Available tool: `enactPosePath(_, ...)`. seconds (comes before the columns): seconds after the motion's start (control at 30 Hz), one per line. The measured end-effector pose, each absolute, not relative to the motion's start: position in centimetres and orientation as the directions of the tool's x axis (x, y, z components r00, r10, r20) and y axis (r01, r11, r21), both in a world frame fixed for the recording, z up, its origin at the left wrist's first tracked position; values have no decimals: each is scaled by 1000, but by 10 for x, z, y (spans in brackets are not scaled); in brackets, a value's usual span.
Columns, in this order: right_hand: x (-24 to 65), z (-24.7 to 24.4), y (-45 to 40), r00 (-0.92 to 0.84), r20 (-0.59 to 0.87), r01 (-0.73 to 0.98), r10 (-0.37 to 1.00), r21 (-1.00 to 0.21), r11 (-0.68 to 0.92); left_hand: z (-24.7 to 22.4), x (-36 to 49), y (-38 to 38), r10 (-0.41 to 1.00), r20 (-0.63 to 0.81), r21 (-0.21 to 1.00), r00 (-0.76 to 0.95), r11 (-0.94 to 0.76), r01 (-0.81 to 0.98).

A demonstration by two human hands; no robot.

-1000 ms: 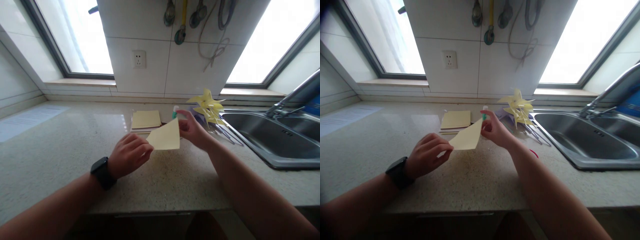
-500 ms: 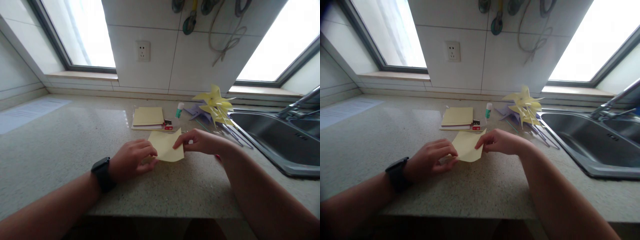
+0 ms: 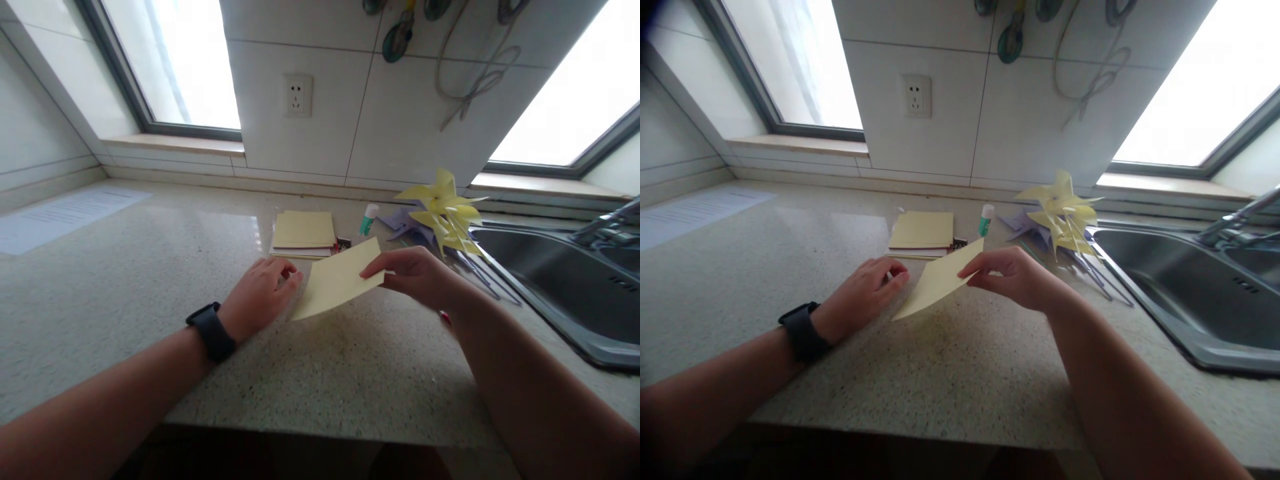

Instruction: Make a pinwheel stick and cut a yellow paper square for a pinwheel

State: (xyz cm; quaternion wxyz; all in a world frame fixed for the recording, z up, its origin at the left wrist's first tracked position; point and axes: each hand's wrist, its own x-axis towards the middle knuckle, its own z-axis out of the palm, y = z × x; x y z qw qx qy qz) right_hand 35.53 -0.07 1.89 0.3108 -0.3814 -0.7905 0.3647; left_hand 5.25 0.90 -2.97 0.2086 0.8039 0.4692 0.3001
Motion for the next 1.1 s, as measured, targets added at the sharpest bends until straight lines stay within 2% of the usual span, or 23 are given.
enactPosePath(0.07, 356, 17, -1, -467, 311, 293, 828, -829, 476, -27, 53, 10, 899, 239, 698, 366, -421, 578)
enactPosePath(0.13, 357, 16, -1, -453, 345, 243, 822, -840, 486, -24, 54, 10, 909, 193, 784, 370, -369, 499)
enactPosePath(0.2, 356, 15, -1, -493, 292, 261, 820, -849, 459, -20, 56, 10, 909, 147, 863, 390, -311, 399)
enactPosePath(0.3, 353, 15, -1, -579, 135, 370, 804, -835, 407, -18, 58, 8, 888, 9, 991, 460, -70, 115)
enactPosePath(0.4, 348, 15, 0, -618, 45, 430, 785, -817, 385, -18, 58, 8, 867, -59, 992, 495, 106, -68)
enactPosePath(0.47, 345, 16, -1, -634, 67, 421, 770, -806, 417, -20, 59, 8, 885, -43, 991, 464, 95, -90)
enactPosePath(0.53, 342, 16, -2, -637, 148, 416, 757, -760, 499, -23, 59, 9, 902, -25, 989, 432, 85, -119)
enactPosePath(0.63, 338, 14, -3, -582, 322, 494, 747, -590, 639, -25, 61, 8, 911, -10, 987, 413, 75, -140)
enactPosePath(0.77, 334, 11, -6, -478, 494, 651, 726, -356, 670, -24, 65, 3, 900, -12, 988, 435, 78, -134)
enactPosePath(0.9, 329, 15, -14, -461, 529, 675, 713, -313, 668, -23, 70, -5, 878, -21, 988, 479, 92, -125)
enactPosePath(1.1, 322, 27, -24, -566, 504, 619, 652, -263, 740, -23, 78, -19, 810, -39, 993, 585, 99, -71)
